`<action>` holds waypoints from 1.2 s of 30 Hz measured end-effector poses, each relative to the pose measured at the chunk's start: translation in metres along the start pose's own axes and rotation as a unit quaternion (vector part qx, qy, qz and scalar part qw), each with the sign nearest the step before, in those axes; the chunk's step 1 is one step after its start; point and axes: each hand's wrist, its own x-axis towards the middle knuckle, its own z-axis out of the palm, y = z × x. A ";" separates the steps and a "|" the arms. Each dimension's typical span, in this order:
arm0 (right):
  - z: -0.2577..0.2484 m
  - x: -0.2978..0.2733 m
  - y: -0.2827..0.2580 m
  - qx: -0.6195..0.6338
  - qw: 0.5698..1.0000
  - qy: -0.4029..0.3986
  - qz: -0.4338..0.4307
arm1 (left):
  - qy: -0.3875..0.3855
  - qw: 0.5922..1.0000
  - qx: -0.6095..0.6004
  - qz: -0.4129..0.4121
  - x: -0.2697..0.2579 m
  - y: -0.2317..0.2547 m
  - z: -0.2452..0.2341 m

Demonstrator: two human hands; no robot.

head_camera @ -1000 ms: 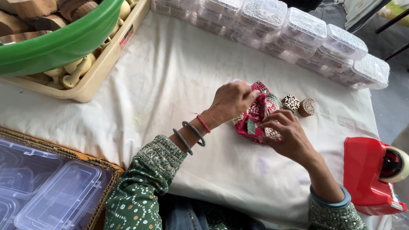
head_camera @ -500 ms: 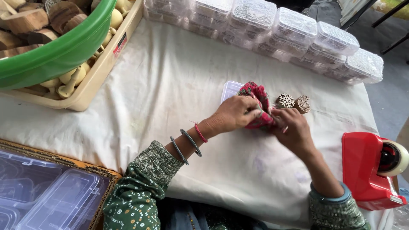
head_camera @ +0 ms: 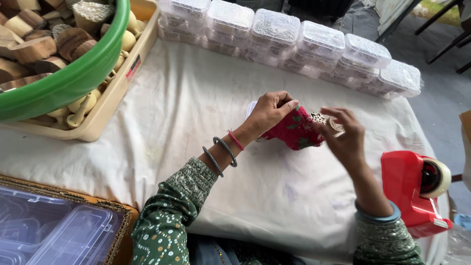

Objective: The person cleans wood stamps using a cloth and packs them into a plastic box.

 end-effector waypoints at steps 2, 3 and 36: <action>0.004 0.001 -0.026 0.000 1.000 0.009 -0.003 | -0.021 1.000 -0.016 0.012 0.003 0.010 0.006; 0.007 0.003 -0.039 0.003 1.000 0.016 -0.011 | -0.037 0.999 -0.030 0.025 0.005 0.016 0.009; -0.018 0.025 0.082 0.266 0.943 -0.129 0.150 | -0.135 0.971 -0.150 -0.130 0.003 -0.065 0.031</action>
